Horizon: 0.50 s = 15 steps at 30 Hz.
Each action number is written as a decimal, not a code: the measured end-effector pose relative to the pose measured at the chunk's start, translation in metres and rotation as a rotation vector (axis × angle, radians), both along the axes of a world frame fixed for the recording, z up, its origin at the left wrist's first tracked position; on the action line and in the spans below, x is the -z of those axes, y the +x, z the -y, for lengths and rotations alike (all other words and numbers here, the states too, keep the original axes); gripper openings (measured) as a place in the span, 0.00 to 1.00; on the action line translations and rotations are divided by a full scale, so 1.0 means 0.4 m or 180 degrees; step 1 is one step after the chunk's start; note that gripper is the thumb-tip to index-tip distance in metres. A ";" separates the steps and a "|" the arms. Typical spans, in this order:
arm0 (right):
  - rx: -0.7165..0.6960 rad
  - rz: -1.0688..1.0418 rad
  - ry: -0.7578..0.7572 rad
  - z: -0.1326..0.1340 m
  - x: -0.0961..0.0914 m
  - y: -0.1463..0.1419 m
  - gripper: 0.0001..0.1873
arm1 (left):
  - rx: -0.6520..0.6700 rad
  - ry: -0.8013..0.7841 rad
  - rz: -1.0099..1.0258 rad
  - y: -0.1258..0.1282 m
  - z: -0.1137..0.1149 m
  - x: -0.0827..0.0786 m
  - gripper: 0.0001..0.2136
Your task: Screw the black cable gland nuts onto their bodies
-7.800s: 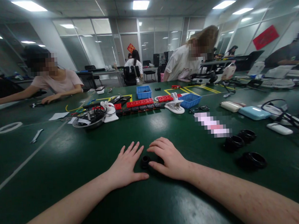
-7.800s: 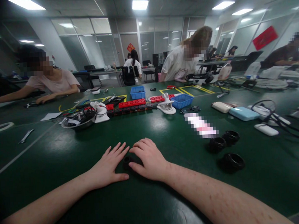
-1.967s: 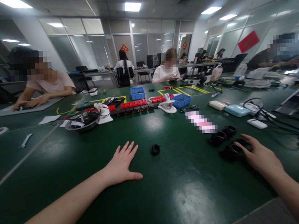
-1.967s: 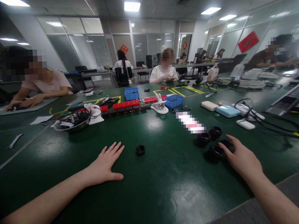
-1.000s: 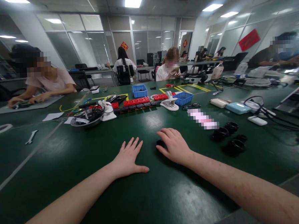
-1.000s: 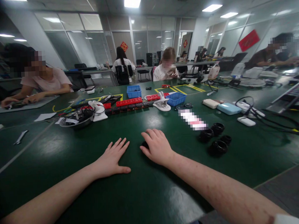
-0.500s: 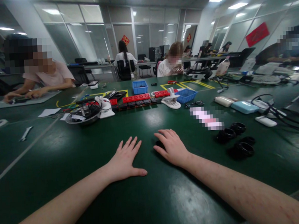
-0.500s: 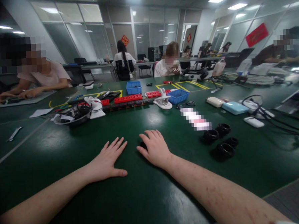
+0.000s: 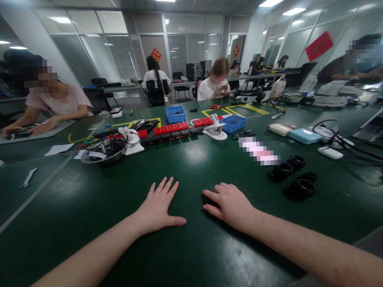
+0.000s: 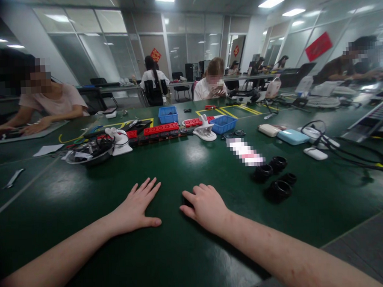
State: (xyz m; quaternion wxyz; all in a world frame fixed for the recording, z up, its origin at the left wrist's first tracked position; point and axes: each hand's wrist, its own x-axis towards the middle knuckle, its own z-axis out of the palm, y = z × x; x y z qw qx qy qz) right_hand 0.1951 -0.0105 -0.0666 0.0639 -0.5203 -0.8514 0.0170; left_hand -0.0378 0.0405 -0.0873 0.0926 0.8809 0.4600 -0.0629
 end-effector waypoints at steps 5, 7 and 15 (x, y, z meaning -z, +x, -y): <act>0.0055 -0.0050 -0.0126 0.082 0.005 0.069 0.17 | 0.0005 -0.0094 -0.0004 -0.003 0.000 -0.005 0.49; 0.0063 -0.0066 -0.0067 0.112 0.009 0.102 0.17 | -0.0007 -0.0139 -0.0016 -0.001 0.001 -0.008 0.49; 0.0162 -0.0254 0.0381 0.202 0.045 0.240 0.16 | -0.0056 -0.0096 -0.0094 0.008 0.005 -0.015 0.50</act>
